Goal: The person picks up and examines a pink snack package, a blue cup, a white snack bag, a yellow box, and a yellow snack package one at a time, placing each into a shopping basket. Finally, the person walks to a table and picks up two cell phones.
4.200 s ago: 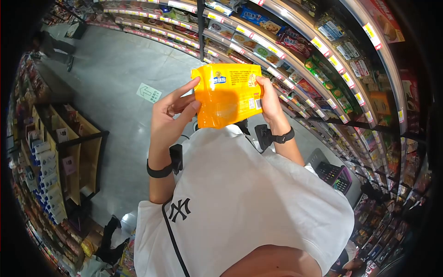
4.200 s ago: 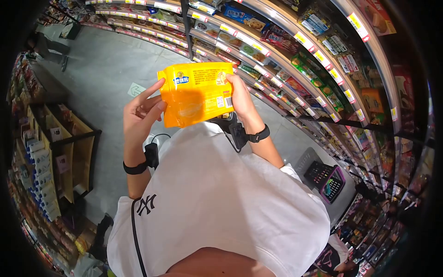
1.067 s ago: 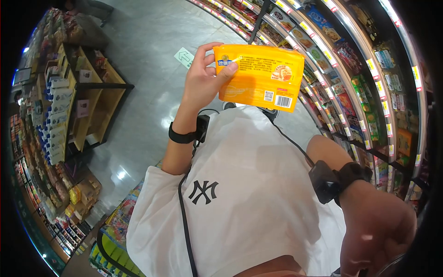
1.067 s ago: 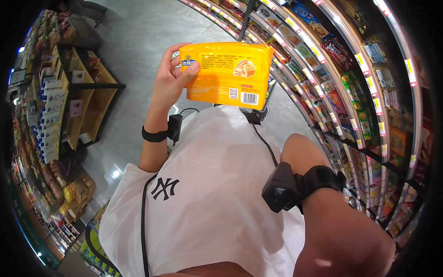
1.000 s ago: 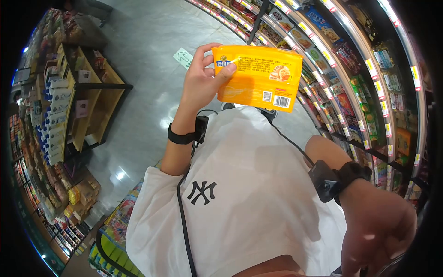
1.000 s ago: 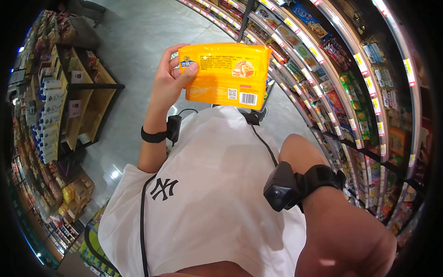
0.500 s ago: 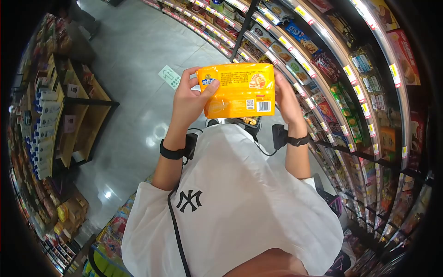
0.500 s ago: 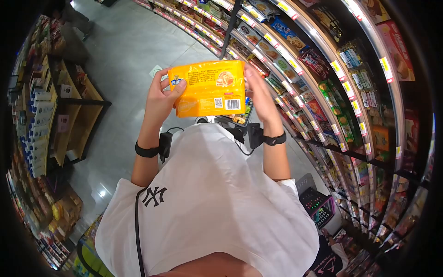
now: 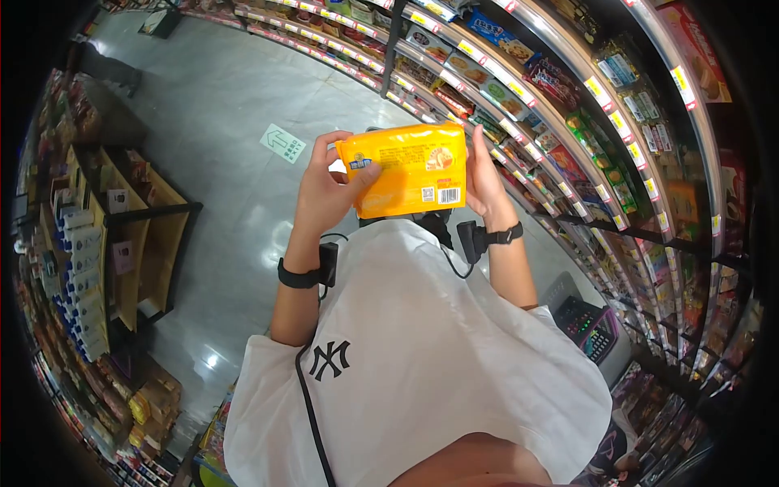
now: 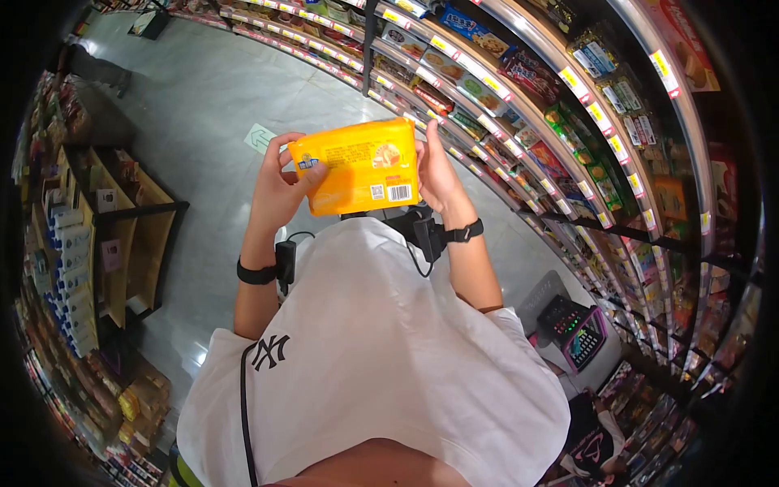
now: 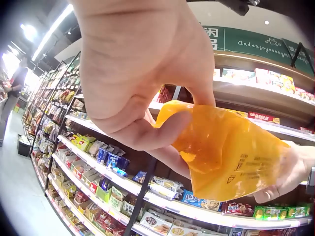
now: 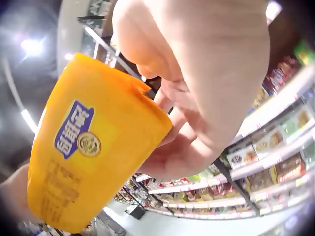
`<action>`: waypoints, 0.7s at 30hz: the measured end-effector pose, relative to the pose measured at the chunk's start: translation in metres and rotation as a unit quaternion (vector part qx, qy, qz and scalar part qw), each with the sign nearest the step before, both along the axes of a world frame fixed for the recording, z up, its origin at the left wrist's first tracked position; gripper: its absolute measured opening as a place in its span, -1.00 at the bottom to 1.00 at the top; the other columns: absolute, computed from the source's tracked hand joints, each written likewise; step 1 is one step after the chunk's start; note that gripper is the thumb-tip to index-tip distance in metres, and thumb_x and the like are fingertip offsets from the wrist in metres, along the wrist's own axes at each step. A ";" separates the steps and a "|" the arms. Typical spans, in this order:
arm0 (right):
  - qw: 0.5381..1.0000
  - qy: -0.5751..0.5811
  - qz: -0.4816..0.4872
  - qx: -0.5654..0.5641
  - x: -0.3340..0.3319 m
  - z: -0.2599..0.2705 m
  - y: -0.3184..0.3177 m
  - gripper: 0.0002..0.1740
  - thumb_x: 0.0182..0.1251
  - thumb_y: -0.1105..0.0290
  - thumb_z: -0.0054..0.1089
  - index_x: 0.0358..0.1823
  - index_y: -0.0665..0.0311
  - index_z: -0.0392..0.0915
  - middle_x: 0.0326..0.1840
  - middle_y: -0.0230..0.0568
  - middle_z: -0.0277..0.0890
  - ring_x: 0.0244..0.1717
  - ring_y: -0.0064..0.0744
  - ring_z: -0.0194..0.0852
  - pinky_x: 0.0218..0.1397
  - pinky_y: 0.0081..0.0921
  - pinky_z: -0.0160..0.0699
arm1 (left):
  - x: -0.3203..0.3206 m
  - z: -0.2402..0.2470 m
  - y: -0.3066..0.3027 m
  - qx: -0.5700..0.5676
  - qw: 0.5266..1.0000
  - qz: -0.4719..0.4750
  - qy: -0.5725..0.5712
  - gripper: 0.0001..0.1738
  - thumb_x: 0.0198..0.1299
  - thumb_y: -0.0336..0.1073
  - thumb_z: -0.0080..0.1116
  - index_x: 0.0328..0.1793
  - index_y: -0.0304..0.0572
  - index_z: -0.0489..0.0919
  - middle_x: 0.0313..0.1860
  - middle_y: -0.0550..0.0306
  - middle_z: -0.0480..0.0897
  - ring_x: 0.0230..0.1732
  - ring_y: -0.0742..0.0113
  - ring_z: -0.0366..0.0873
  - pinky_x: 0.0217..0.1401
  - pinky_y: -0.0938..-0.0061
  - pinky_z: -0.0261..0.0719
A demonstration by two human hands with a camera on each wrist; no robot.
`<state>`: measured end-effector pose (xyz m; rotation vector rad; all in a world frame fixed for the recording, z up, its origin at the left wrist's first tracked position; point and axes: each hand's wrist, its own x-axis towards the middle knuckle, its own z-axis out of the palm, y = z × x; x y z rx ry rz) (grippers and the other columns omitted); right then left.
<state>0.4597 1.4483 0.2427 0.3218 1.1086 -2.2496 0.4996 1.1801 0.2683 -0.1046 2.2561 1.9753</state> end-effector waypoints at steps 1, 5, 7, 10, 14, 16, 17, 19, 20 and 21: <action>0.999 -0.025 0.018 -0.011 -0.001 -0.011 0.006 -0.17 0.58 -0.33 -0.34 0.44 0.26 0.36 0.33 -0.09 0.53 0.30 -0.27 0.55 0.38 -0.29 0.54 | 0.001 0.000 0.004 0.005 1.000 -0.010 0.002 -0.35 0.23 -0.29 0.45 0.35 -0.15 0.33 0.15 0.00 0.66 -0.21 0.38 0.74 -0.46 0.67 0.57; 0.969 -0.109 0.193 -0.110 0.008 -0.078 0.036 -0.21 0.58 -0.28 -0.26 0.48 0.23 0.32 0.42 0.04 0.45 0.24 -0.09 0.62 0.29 -0.11 0.65 | -0.005 -0.007 0.018 0.025 0.997 -0.069 0.032 -0.28 0.14 -0.39 0.51 0.36 -0.07 0.33 0.29 0.02 0.54 0.12 0.30 0.66 -0.22 0.59 0.64; 0.925 -0.168 0.272 -0.207 -0.002 -0.089 0.043 -0.29 0.58 -0.16 -0.10 0.48 0.26 0.31 0.35 0.09 0.51 0.14 -0.09 0.69 0.11 -0.09 0.76 | -0.015 -0.031 0.021 0.037 0.994 -0.102 0.035 -0.27 0.13 -0.44 0.49 0.38 -0.03 0.31 0.35 0.05 0.50 0.33 0.23 0.52 0.07 0.45 0.63; 0.967 -0.160 0.174 -0.093 0.009 -0.142 0.056 -0.29 0.55 -0.16 -0.01 0.45 0.27 0.34 0.27 0.02 0.58 0.10 -0.18 0.72 0.09 -0.18 0.77 | -0.030 -0.097 0.034 0.081 0.995 -0.050 0.003 -0.20 0.18 -0.44 0.45 0.49 -0.03 0.26 0.37 0.03 0.48 0.31 0.23 0.53 0.12 0.44 0.59; 0.964 -0.181 0.047 0.187 -0.007 -0.203 0.045 -0.38 0.45 0.08 0.29 0.40 0.25 0.37 0.15 -0.25 0.63 0.04 -0.42 0.70 0.04 -0.39 0.76 | -0.038 -0.225 0.055 0.053 0.976 -0.049 -0.207 -0.19 0.25 -0.35 0.35 0.60 -0.13 0.22 0.25 -0.06 0.57 0.29 0.22 0.55 0.10 0.38 0.58; 0.955 -0.166 0.022 0.246 -0.009 -0.271 0.048 -0.36 0.38 0.20 0.40 0.37 0.30 0.37 0.11 -0.29 0.59 0.04 -0.49 0.65 0.03 -0.45 0.70 | -0.051 -0.272 0.074 0.127 0.881 -0.114 -0.442 -0.14 0.28 -0.26 0.33 0.63 -0.25 0.16 0.24 -0.16 0.58 0.32 0.09 0.54 0.20 0.33 0.58; 0.944 -0.169 0.019 0.283 -0.009 -0.304 0.049 -0.36 0.37 0.21 0.41 0.37 0.30 0.36 0.13 -0.29 0.58 0.04 -0.49 0.63 0.04 -0.46 0.68 | -0.043 -0.320 0.087 0.072 0.898 -0.128 -0.414 -0.14 0.27 -0.21 0.33 0.60 -0.31 0.18 0.25 -0.20 0.58 0.33 0.03 0.54 0.24 0.31 0.55; 0.953 -0.132 0.016 0.273 0.007 -0.414 0.066 -0.27 0.32 0.19 0.46 0.38 0.34 0.29 0.20 -0.23 0.51 0.06 -0.45 0.60 0.06 -0.44 0.64 | -0.016 -0.426 0.113 -0.011 0.924 -0.144 -0.355 -0.14 0.27 -0.12 0.32 0.56 -0.41 0.21 0.26 -0.28 0.57 0.34 -0.09 0.52 0.33 0.26 0.50; 0.970 -0.133 0.054 0.196 0.007 -0.455 0.078 -0.23 0.30 0.18 0.49 0.38 0.35 0.28 0.20 -0.18 0.50 0.08 -0.40 0.59 0.06 -0.44 0.63 | -0.006 -0.460 0.124 -0.042 0.933 -0.144 -0.327 -0.14 0.26 -0.09 0.32 0.54 -0.45 0.23 0.27 -0.32 0.56 0.35 -0.14 0.50 0.38 0.23 0.47; 0.946 -0.191 0.036 0.258 0.007 -0.463 0.076 -0.28 0.31 0.18 0.47 0.34 0.36 0.33 0.18 -0.17 0.52 0.07 -0.40 0.58 0.06 -0.45 0.63 | -0.001 -0.479 0.134 -0.046 0.945 -0.127 -0.297 -0.15 0.26 -0.07 0.32 0.51 -0.47 0.26 0.28 -0.36 0.54 0.36 -0.19 0.49 0.41 0.19 0.43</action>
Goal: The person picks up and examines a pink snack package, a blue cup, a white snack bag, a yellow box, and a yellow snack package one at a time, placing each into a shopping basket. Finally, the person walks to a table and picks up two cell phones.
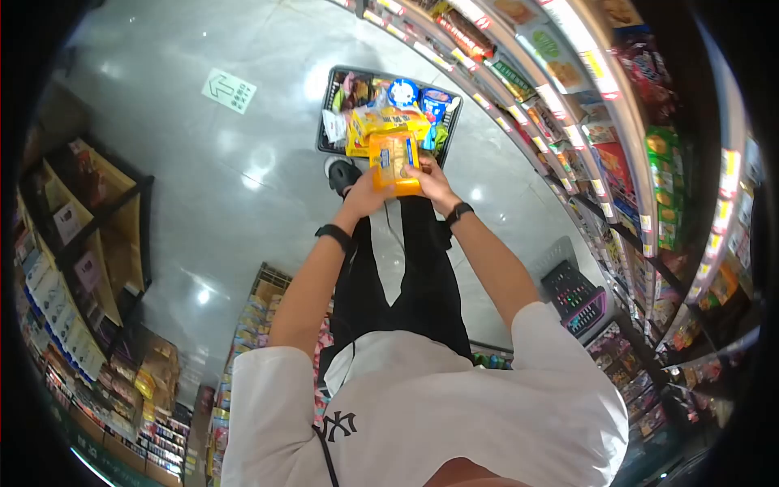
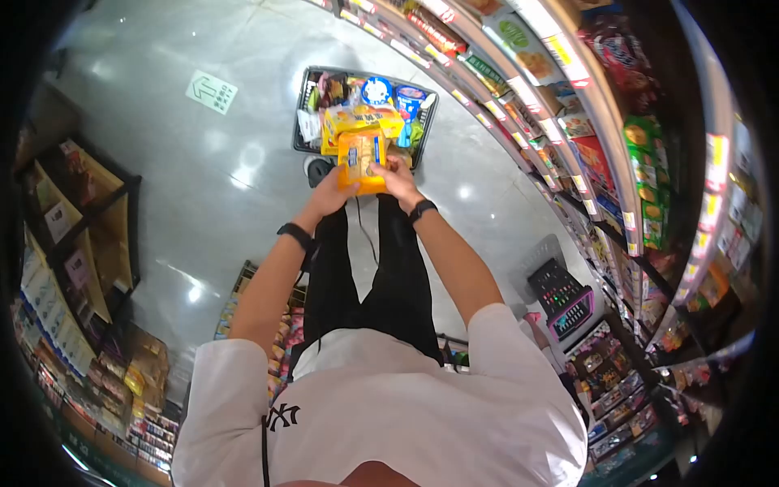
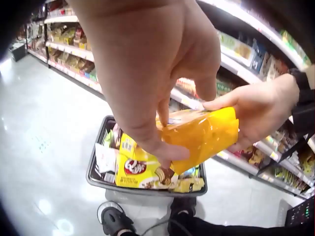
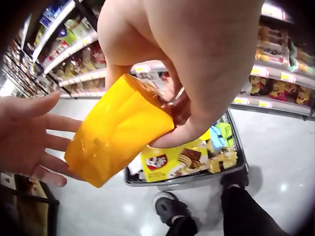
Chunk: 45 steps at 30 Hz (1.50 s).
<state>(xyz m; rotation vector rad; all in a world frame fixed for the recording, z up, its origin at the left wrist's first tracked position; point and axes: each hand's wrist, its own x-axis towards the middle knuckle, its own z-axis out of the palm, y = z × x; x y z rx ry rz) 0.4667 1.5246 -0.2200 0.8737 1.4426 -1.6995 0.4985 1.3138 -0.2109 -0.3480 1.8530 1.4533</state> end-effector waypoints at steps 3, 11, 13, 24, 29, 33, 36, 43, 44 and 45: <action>0.997 -0.026 -0.009 0.070 -0.007 -0.050 0.006 -0.37 0.35 0.18 0.42 0.30 0.38 0.42 0.13 -0.14 0.56 0.07 -0.38 0.59 0.11 -0.48 0.59 | 0.005 -0.064 0.022 -0.042 0.997 -0.015 0.065 -0.22 0.28 -0.10 0.28 0.47 -0.51 0.32 0.33 -0.43 0.49 0.39 -0.21 0.45 0.46 0.18 0.38; 0.978 0.062 -0.007 0.197 -0.034 -0.107 0.040 -0.41 0.43 0.04 0.23 0.26 0.38 0.54 0.09 -0.09 0.65 0.12 -0.32 0.58 0.23 -0.44 0.47 | -0.059 -0.037 0.070 -0.057 0.994 -0.082 0.032 -0.28 0.34 -0.12 0.17 0.52 -0.43 0.32 0.43 -0.41 0.41 0.47 -0.21 0.37 0.54 0.20 0.28; 0.980 0.045 -0.073 0.181 -0.036 -0.103 0.051 -0.44 0.43 0.04 0.24 0.23 0.35 0.57 0.08 -0.14 0.66 0.10 -0.35 0.58 0.21 -0.46 0.48 | -0.067 -0.034 0.081 -0.047 0.994 -0.082 0.051 -0.29 0.29 -0.18 0.17 0.51 -0.41 0.33 0.44 -0.49 0.37 0.47 -0.31 0.34 0.53 0.14 0.30; 0.993 -0.061 0.028 -0.094 -0.080 -0.076 0.044 -0.30 0.54 -0.20 -0.03 0.53 0.02 0.27 0.30 -0.23 0.50 0.18 -0.32 0.55 0.22 -0.28 0.58 | -0.095 -0.049 0.093 -0.247 0.958 -0.006 0.144 -0.11 0.23 -0.22 0.18 0.62 -0.42 0.09 0.54 -0.50 0.25 0.66 -0.29 -0.01 0.65 0.18 0.09; 0.973 0.066 0.213 -0.051 -0.076 -0.056 0.010 -0.42 0.53 -0.09 -0.03 0.31 0.19 0.44 0.07 -0.17 0.54 -0.30 -0.34 0.65 -0.19 -0.37 0.71 | -0.079 -0.051 0.042 -0.235 0.970 -0.029 0.059 -0.18 0.25 -0.15 0.14 0.56 -0.51 0.22 0.56 -0.58 0.16 0.69 -0.30 -0.11 0.69 0.22 -0.03; 0.981 0.016 0.188 -0.053 -0.048 -0.033 0.007 -0.51 0.43 0.01 0.11 0.10 0.28 0.57 -0.11 -0.25 0.60 -0.29 -0.40 0.68 -0.28 -0.46 0.68 | -0.045 -0.036 -0.008 -0.282 0.956 -0.049 0.062 -0.42 0.31 -0.15 0.11 0.37 -0.36 0.52 0.36 -0.14 0.56 0.40 -0.10 0.45 0.47 0.25 0.33; 0.990 0.000 0.139 0.005 -0.014 -0.011 0.042 -0.54 0.39 0.01 0.18 0.01 0.29 0.58 -0.12 -0.32 0.62 -0.31 -0.40 0.65 -0.28 -0.48 0.66 | -0.055 0.028 -0.036 -0.143 0.982 0.029 -0.123 -0.51 0.38 -0.15 0.05 0.34 -0.24 0.59 0.26 0.04 0.64 0.27 0.15 0.53 0.30 0.34 0.45; 0.980 -0.111 -0.039 0.159 0.113 0.040 0.163 -0.49 0.44 0.07 0.03 0.24 0.26 0.53 0.04 -0.17 0.66 -0.18 -0.25 0.66 -0.03 -0.32 0.66 | -0.075 0.221 -0.092 -0.027 0.996 0.085 0.000 -0.59 0.46 -0.15 -0.07 0.23 -0.14 0.65 0.18 0.19 0.69 0.12 0.33 0.61 0.20 0.38 0.49; 0.979 -0.122 -0.062 0.155 0.132 0.050 0.174 -0.50 0.44 0.08 0.02 0.24 0.25 0.53 0.03 -0.18 0.66 -0.17 -0.25 0.66 -0.05 -0.33 0.66 | -0.076 0.241 -0.097 -0.029 0.996 0.081 0.012 -0.59 0.47 -0.15 -0.08 0.22 -0.14 0.66 0.17 0.19 0.69 0.10 0.33 0.63 0.19 0.38 0.49; 0.976 -0.130 -0.087 0.150 0.148 0.062 0.181 -0.50 0.44 0.08 0.01 0.24 0.25 0.53 0.02 -0.18 0.66 -0.17 -0.25 0.65 -0.06 -0.34 0.65 | -0.080 0.256 -0.100 -0.029 0.996 0.075 0.025 -0.59 0.47 -0.15 -0.08 0.21 -0.15 0.66 0.16 0.19 0.70 0.07 0.33 0.64 0.18 0.39 0.49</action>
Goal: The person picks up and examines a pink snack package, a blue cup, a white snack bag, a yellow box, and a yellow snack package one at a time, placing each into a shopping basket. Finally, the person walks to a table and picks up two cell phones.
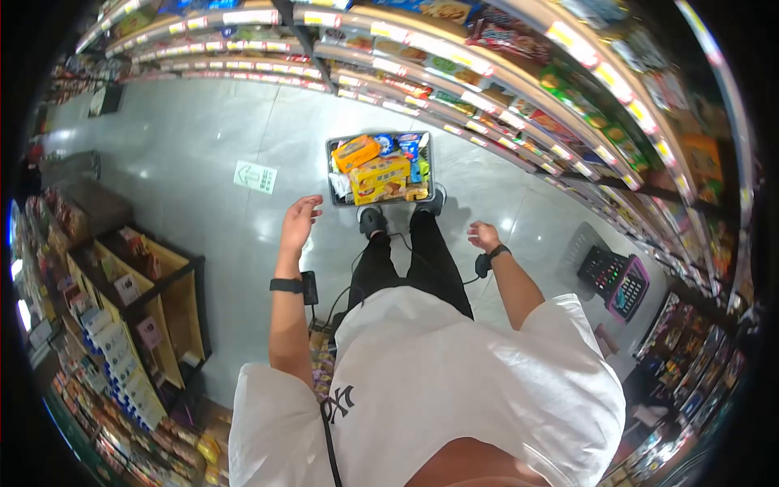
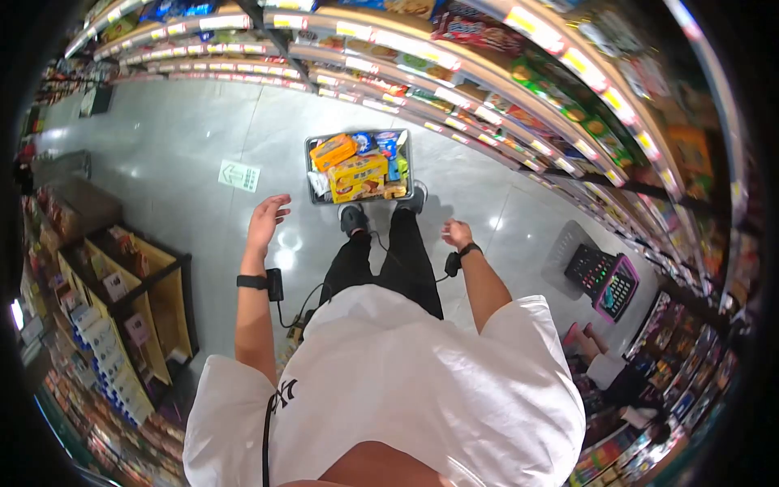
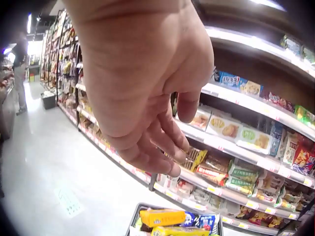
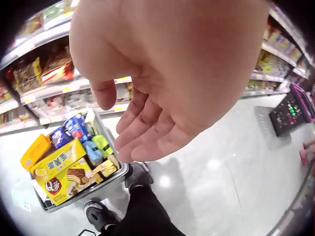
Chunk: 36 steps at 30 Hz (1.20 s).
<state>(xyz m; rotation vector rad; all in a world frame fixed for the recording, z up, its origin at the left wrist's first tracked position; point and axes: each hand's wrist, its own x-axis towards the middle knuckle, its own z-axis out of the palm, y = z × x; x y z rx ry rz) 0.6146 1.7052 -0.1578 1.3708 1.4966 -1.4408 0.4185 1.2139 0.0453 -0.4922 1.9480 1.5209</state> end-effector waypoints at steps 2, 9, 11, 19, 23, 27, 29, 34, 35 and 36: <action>0.998 0.022 -0.054 -0.002 0.033 0.037 0.000 -0.52 0.45 0.07 0.00 0.18 0.25 0.55 0.01 -0.19 0.66 -0.16 -0.25 0.64 -0.08 -0.35 0.63 | 0.005 0.021 0.000 0.001 0.999 -0.005 0.048 -0.63 0.50 -0.17 -0.06 0.14 -0.21 0.67 0.00 0.22 0.72 -0.10 0.41 0.63 -0.02 0.48 0.51; 0.972 0.085 -0.219 -0.028 0.132 0.060 -0.007 -0.64 0.49 0.12 -0.04 0.04 0.20 0.60 -0.12 -0.26 0.66 -0.28 -0.27 0.65 -0.35 -0.38 0.64 | -0.007 0.038 0.062 0.042 0.984 -0.156 0.072 -0.62 0.53 -0.16 -0.05 0.11 -0.32 0.64 -0.09 0.15 0.71 -0.14 0.41 0.62 -0.06 0.49 0.61; 0.959 0.094 -0.264 -0.038 0.164 0.053 -0.011 -0.65 0.50 0.14 -0.05 0.00 0.20 0.60 -0.17 -0.24 0.67 -0.32 -0.28 0.65 -0.39 -0.36 0.63 | -0.008 0.052 0.103 0.064 0.974 -0.206 0.073 -0.61 0.54 -0.15 -0.05 0.14 -0.35 0.62 -0.07 0.11 0.71 -0.12 0.37 0.64 0.00 0.45 0.62; 0.915 0.008 -0.393 -0.093 0.244 0.058 0.049 -0.60 0.52 0.16 -0.09 0.14 0.25 0.55 0.11 -0.10 0.64 0.02 -0.12 0.64 0.01 -0.23 0.68 | 0.023 0.054 0.252 0.068 0.931 -0.338 0.122 -0.53 0.55 -0.04 -0.04 0.29 -0.27 0.55 0.02 0.03 0.70 -0.03 0.24 0.66 0.08 0.38 0.63; 0.922 0.065 -0.380 -0.033 0.251 0.073 0.118 -0.58 0.48 0.17 -0.07 0.13 0.32 0.54 -0.06 -0.03 0.68 -0.23 -0.15 0.68 -0.27 -0.33 0.67 | 0.067 0.071 0.318 -0.017 0.883 -0.443 0.154 -0.44 0.51 0.06 -0.02 0.36 -0.22 0.53 0.15 -0.06 0.69 0.12 0.20 0.65 0.23 0.37 0.55; 0.943 0.012 -0.331 -0.038 0.246 0.046 0.166 -0.59 0.46 0.24 -0.14 0.10 0.39 0.51 -0.22 0.04 0.66 -0.47 -0.12 0.61 -0.52 -0.30 0.57 | 0.114 0.087 0.318 0.033 0.862 -0.480 0.163 -0.47 0.54 0.04 -0.04 0.39 -0.17 0.53 0.14 0.06 0.69 0.07 0.24 0.64 0.17 0.36 0.56; 0.966 -0.013 -0.256 -0.042 0.230 0.026 0.188 -0.61 0.45 0.26 -0.15 0.05 0.39 0.52 -0.25 0.05 0.66 -0.49 -0.11 0.59 -0.53 -0.30 0.55 | 0.126 0.090 0.291 0.029 0.904 -0.409 0.124 -0.45 0.53 0.06 -0.03 0.41 -0.18 0.51 0.16 0.02 0.68 0.08 0.20 0.63 0.19 0.35 0.55; 0.943 0.089 0.311 0.079 0.113 0.034 0.190 -0.72 0.20 0.42 0.04 -0.68 0.19 0.57 -0.66 -0.15 0.54 -0.58 -0.25 0.54 -0.49 -0.24 0.45 | 0.158 0.071 0.172 -0.179 0.956 -0.213 0.088 -0.39 0.49 0.07 0.03 0.41 -0.26 0.50 0.21 -0.10 0.67 0.17 0.12 0.63 0.26 0.28 0.54; 0.879 0.185 0.423 0.119 0.085 0.044 0.174 -0.73 0.20 0.39 0.04 -0.66 0.15 0.58 -0.64 -0.13 0.56 -0.56 -0.18 0.55 -0.44 -0.18 0.48 | 0.164 0.051 0.139 -0.209 0.951 -0.199 0.115 -0.38 0.48 0.08 0.03 0.41 -0.28 0.49 0.20 -0.11 0.68 0.19 0.11 0.62 0.28 0.27 0.54; 0.790 0.278 0.514 0.183 0.058 0.049 0.160 -0.74 0.21 0.35 0.05 -0.64 0.10 0.60 -0.61 -0.12 0.57 -0.53 -0.12 0.55 -0.39 -0.13 0.51 | 0.174 0.028 0.108 -0.231 0.945 -0.186 0.134 -0.36 0.47 0.08 0.04 0.41 -0.30 0.49 0.20 -0.12 0.68 0.22 0.10 0.62 0.30 0.26 0.53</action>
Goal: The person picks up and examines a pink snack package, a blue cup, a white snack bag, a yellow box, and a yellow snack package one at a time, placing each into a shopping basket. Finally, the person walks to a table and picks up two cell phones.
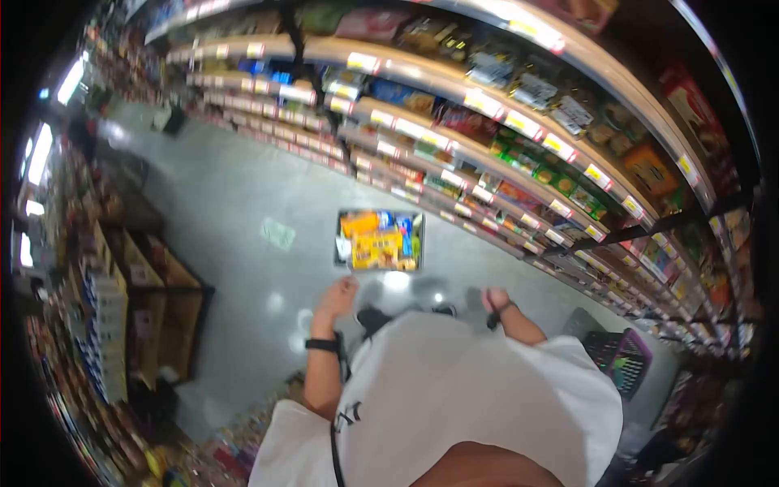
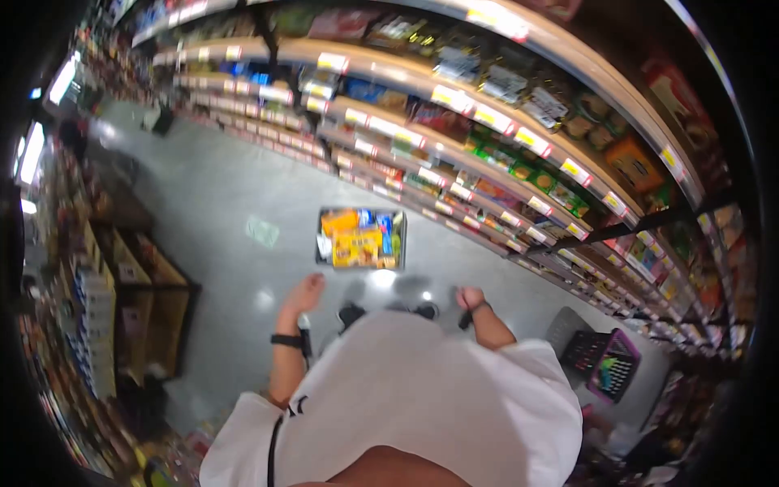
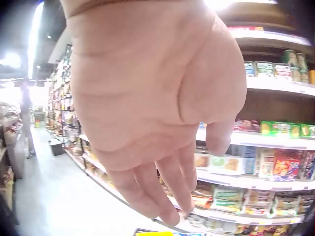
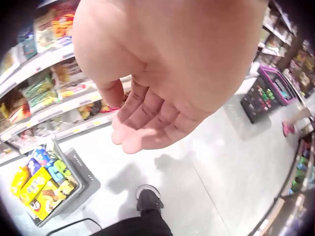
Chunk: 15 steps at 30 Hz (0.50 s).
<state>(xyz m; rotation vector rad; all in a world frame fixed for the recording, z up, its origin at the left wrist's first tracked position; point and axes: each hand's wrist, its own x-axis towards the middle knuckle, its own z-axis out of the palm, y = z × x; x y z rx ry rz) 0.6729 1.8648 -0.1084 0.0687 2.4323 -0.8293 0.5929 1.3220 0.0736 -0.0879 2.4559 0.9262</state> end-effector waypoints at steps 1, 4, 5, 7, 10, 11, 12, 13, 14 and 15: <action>0.975 -0.062 -0.200 -0.077 -0.030 0.047 -0.037 -0.78 0.19 0.36 0.09 -0.60 0.16 0.59 -0.57 -0.02 0.59 -0.51 -0.04 0.55 -0.38 -0.12 0.51 | 0.014 0.006 -0.022 0.045 0.998 0.048 0.001 -0.37 0.44 0.11 0.01 0.39 -0.25 0.51 0.14 -0.32 0.67 0.26 -0.18 0.59 0.29 0.16 0.53; 0.946 -0.101 -0.233 -0.199 -0.110 -0.043 -0.076 -0.74 0.45 0.28 0.01 -0.36 0.17 0.62 -0.45 -0.23 0.61 -0.50 -0.35 0.56 -0.43 -0.35 0.49 | 0.052 0.038 -0.066 0.095 0.988 0.120 -0.027 -0.38 0.48 0.07 -0.04 0.41 -0.28 0.49 0.19 -0.29 0.66 0.28 -0.18 0.58 0.32 0.16 0.51; 0.922 -0.126 -0.288 -0.226 -0.126 0.000 -0.116 -0.73 0.46 0.25 0.02 -0.34 0.18 0.61 -0.46 -0.28 0.60 -0.51 -0.40 0.55 -0.43 -0.40 0.49 | 0.057 0.049 -0.081 0.124 0.979 0.162 -0.027 -0.38 0.49 0.07 -0.05 0.42 -0.28 0.48 0.21 -0.29 0.65 0.29 -0.18 0.57 0.34 0.16 0.50; 0.903 -0.167 -0.305 -0.254 -0.144 0.051 -0.190 -0.72 0.47 0.21 0.03 -0.32 0.21 0.59 -0.46 -0.34 0.58 -0.52 -0.45 0.53 -0.44 -0.47 0.49 | 0.072 0.049 -0.118 0.130 0.971 0.197 -0.023 -0.37 0.50 0.08 -0.06 0.42 -0.28 0.48 0.24 -0.30 0.63 0.30 -0.18 0.57 0.36 0.16 0.48; 0.916 -0.210 -0.174 -0.293 -0.171 -0.022 -0.242 -0.70 0.47 0.19 0.03 -0.37 0.18 0.58 -0.52 -0.38 0.53 -0.56 -0.49 0.49 -0.50 -0.53 0.41 | 0.106 0.024 -0.178 0.074 0.977 0.198 -0.017 -0.36 0.49 0.11 -0.05 0.43 -0.26 0.47 0.29 -0.31 0.59 0.33 -0.16 0.55 0.40 0.17 0.46; 0.928 -0.229 -0.138 -0.259 -0.172 -0.012 -0.265 -0.66 0.48 0.16 0.01 -0.43 0.14 0.56 -0.58 -0.41 0.48 -0.62 -0.50 0.42 -0.58 -0.50 0.33 | 0.115 0.022 -0.193 0.064 0.976 0.208 -0.015 -0.35 0.49 0.12 -0.04 0.44 -0.25 0.47 0.31 -0.30 0.58 0.35 -0.14 0.54 0.42 0.18 0.45; 0.941 -0.221 -0.143 -0.212 -0.167 0.007 -0.296 -0.61 0.50 0.10 0.00 -0.48 0.10 0.54 -0.63 -0.42 0.43 -0.68 -0.50 0.35 -0.63 -0.45 0.26 | 0.121 0.031 -0.204 0.063 0.974 0.216 -0.020 -0.36 0.49 0.12 -0.05 0.44 -0.24 0.47 0.32 -0.28 0.58 0.36 -0.13 0.53 0.44 0.19 0.43; 0.932 -0.255 -0.085 -0.242 -0.168 -0.002 -0.311 -0.59 0.51 0.04 0.01 -0.48 0.07 0.53 -0.65 -0.42 0.40 -0.70 -0.49 0.32 -0.63 -0.44 0.29 | 0.124 0.043 -0.213 0.059 0.973 0.222 -0.024 -0.36 0.49 0.11 -0.05 0.44 -0.23 0.48 0.32 -0.26 0.58 0.37 -0.12 0.52 0.45 0.19 0.42; 0.906 -0.311 -0.095 -0.270 -0.168 0.012 -0.327 -0.57 0.53 0.03 -0.02 -0.49 0.07 0.51 -0.65 -0.40 0.41 -0.70 -0.46 0.34 -0.63 -0.44 0.32 | 0.123 0.056 -0.224 0.069 0.971 0.225 -0.032 -0.37 0.50 0.10 -0.05 0.44 -0.22 0.48 0.32 -0.25 0.58 0.37 -0.12 0.52 0.46 0.20 0.41; 0.886 -0.360 -0.123 -0.265 -0.172 -0.002 -0.338 -0.57 0.54 0.06 -0.06 -0.51 0.05 0.47 -0.65 -0.39 0.41 -0.70 -0.44 0.34 -0.63 -0.43 0.35 | 0.119 0.066 -0.235 0.081 0.970 0.223 -0.042 -0.38 0.50 0.09 -0.05 0.44 -0.22 0.48 0.33 -0.24 0.59 0.37 -0.12 0.52 0.46 0.20 0.41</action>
